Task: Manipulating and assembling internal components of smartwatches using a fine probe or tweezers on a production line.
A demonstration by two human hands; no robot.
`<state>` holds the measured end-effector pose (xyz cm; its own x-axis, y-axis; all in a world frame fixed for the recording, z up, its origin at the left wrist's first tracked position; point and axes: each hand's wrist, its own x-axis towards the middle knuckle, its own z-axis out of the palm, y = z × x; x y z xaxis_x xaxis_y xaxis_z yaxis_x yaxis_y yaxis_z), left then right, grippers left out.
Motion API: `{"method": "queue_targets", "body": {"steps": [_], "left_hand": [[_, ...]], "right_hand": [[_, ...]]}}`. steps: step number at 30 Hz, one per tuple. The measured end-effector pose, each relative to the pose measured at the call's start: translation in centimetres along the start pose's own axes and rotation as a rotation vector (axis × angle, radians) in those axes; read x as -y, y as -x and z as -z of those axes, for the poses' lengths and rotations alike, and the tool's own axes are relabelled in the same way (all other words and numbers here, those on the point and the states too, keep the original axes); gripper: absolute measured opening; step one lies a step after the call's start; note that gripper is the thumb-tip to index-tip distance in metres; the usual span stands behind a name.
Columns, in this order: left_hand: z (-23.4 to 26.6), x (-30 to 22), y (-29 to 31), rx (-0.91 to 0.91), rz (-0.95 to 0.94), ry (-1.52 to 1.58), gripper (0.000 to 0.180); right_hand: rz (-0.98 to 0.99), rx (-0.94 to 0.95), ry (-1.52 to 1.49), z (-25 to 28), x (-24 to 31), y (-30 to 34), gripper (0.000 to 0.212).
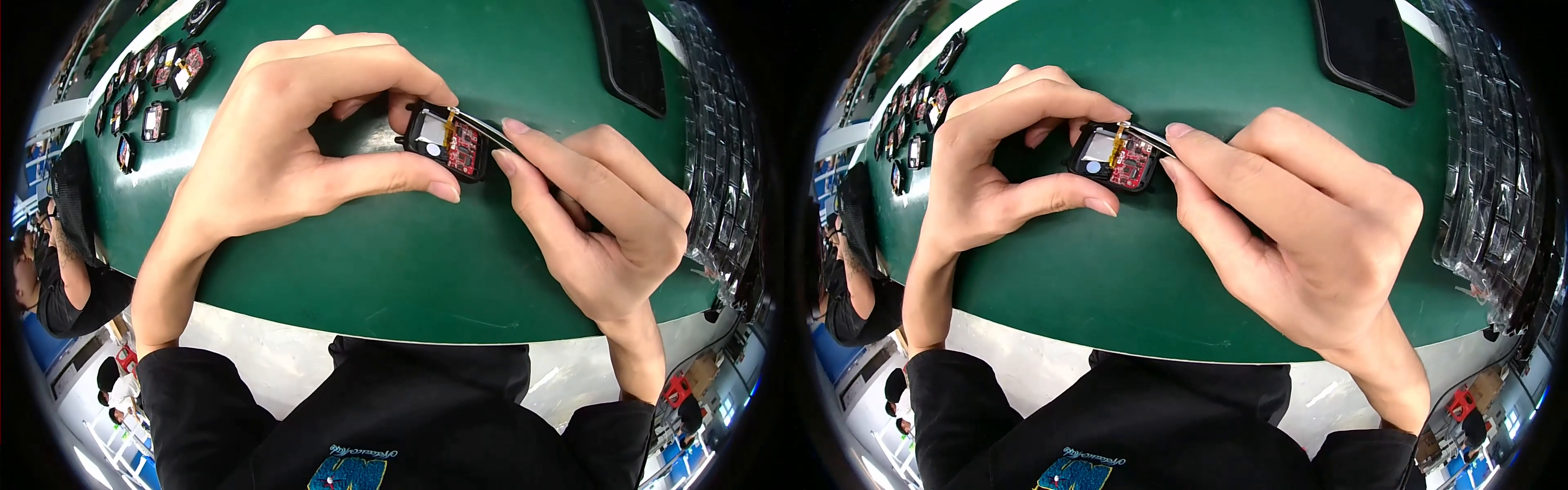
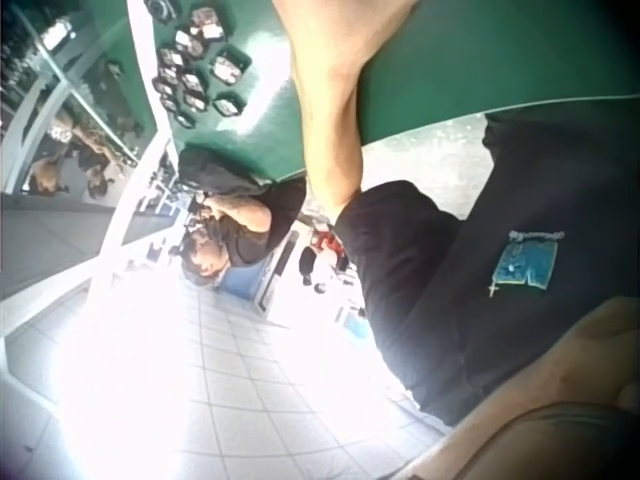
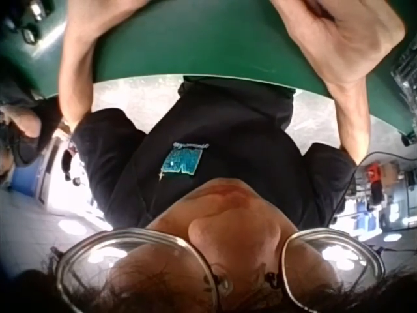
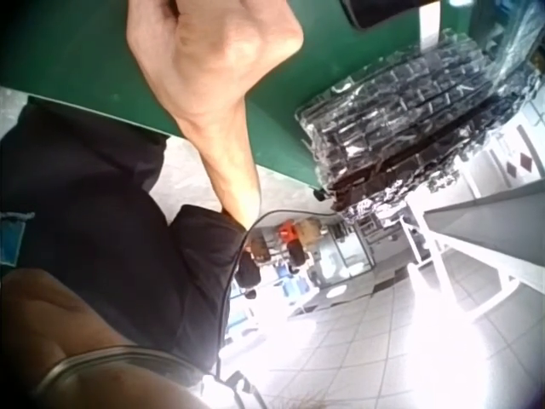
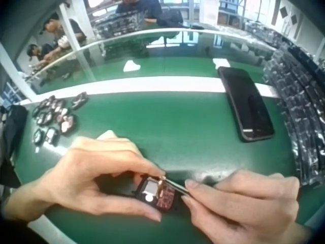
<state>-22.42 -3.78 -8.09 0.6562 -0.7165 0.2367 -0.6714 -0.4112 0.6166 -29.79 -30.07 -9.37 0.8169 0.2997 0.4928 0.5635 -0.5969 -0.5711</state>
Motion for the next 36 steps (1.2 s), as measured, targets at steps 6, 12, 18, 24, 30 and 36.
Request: {"method": "queue_targets", "body": {"steps": [6,12,18,24,30,36], "left_hand": [[0.2,0.6,-0.1,0.022,-0.036,0.04,0.063],[0.9,1.4,-0.1,0.098,-0.052,0.116,0.067],[1.2,1.0,-0.3,0.133,-0.043,0.068,0.066],[1.2,0.8,-0.4,0.158,-0.048,0.04,0.063],[0.9,1.2,-0.5,0.146,-0.156,0.041,0.06],[0.8,1.1,-0.4,0.133,-0.142,0.053,0.059]], "right_hand": [[-0.017,0.04,-0.055,0.3,0.1,-0.3,0.025],[-0.237,0.127,-0.232,1.0,0.4,-0.6,0.019],[-0.256,0.141,-0.221,0.9,0.5,-0.6,0.018],[-0.275,0.133,-0.221,0.7,0.6,-0.6,0.018],[-0.269,0.127,-0.209,0.7,0.8,-0.6,0.019],[-0.186,0.11,-0.21,0.4,0.4,-0.3,0.021]]}}
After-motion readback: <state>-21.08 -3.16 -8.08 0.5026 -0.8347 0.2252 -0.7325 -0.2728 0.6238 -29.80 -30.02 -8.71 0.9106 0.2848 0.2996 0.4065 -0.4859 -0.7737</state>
